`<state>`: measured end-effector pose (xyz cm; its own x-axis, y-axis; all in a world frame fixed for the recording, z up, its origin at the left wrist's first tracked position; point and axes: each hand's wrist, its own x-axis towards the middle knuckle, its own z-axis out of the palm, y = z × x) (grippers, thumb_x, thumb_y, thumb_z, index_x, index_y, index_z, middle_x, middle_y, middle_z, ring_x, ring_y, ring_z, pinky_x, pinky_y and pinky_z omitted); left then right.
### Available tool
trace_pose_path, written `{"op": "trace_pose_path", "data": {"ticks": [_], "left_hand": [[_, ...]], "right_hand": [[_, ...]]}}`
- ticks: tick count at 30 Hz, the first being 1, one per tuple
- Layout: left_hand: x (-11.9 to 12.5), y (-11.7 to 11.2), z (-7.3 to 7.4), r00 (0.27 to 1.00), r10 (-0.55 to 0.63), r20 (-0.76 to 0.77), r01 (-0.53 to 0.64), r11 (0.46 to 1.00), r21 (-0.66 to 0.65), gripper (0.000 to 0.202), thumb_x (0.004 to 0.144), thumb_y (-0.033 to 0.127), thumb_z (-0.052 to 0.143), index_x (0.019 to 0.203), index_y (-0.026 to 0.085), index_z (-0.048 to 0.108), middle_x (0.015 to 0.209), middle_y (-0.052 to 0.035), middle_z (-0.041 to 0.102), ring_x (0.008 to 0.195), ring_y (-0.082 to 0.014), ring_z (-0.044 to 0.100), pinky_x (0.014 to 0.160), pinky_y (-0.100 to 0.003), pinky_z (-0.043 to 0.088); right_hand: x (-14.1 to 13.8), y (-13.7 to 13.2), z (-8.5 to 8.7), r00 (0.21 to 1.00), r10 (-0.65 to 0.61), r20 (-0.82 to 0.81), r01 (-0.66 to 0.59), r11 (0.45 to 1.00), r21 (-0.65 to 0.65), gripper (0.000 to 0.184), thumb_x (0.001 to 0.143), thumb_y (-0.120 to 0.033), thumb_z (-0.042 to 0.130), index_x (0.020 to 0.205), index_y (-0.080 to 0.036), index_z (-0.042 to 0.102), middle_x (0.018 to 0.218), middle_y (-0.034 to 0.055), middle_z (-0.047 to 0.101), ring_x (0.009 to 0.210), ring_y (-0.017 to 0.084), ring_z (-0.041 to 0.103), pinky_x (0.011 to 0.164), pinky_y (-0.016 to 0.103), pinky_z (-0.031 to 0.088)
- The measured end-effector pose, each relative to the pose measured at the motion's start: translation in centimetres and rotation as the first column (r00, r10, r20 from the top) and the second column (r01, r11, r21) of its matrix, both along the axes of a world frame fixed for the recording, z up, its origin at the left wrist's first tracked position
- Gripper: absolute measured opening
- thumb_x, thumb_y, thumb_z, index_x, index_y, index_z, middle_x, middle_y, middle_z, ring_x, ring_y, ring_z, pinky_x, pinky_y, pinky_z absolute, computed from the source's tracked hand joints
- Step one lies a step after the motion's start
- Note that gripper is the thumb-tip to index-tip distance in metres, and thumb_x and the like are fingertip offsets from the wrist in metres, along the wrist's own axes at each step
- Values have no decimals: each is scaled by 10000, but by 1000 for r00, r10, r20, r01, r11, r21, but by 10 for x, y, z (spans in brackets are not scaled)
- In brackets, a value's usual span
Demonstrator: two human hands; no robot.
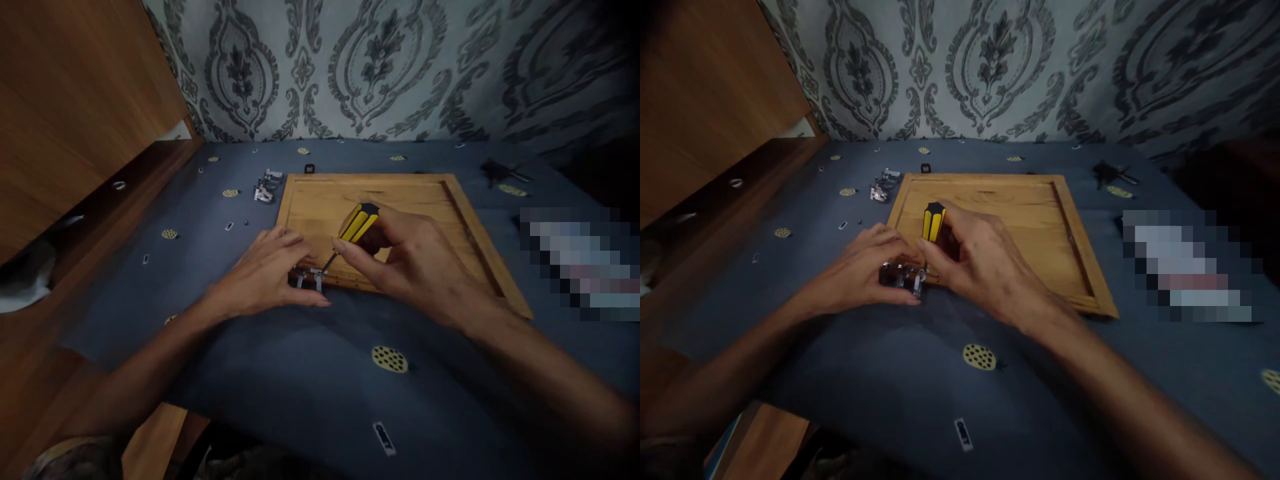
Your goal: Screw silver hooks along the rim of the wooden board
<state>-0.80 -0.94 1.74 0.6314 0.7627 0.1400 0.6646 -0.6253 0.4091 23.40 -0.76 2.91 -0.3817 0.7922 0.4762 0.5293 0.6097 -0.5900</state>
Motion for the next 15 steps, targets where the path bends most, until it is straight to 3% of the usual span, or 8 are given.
{"op": "trace_pose_path", "data": {"ticks": [5,9,15], "left_hand": [[3,-2,-2,990,4,-141,-5,1000,-1,645,832,699,931,1214,209,759,1207,-83,739,1206,-335,622,1025,-457,462],[-1,0,2,988,-32,-151,23,998,-62,684,828,703,933,1274,217,754,1257,-89,734,1229,-338,614,1052,-465,455],[6,-2,-3,987,29,-158,-36,998,-43,580,890,721,868,1188,230,790,1225,-78,743,1198,-325,617,1022,-452,452]], "right_hand": [[0,0,1,1000,16,-4,-16,1000,24,237,963,-337,711,797,-249,567,655,-17,651,540,151,587,544,301,421],[0,0,-1,1000,-3,13,3,999,36,212,948,-314,693,804,-250,550,674,-9,665,564,165,620,571,310,431],[1,1,-3,1000,-2,19,2,999,34,196,959,-350,685,839,-252,565,689,-10,663,577,168,619,577,318,442]]}}
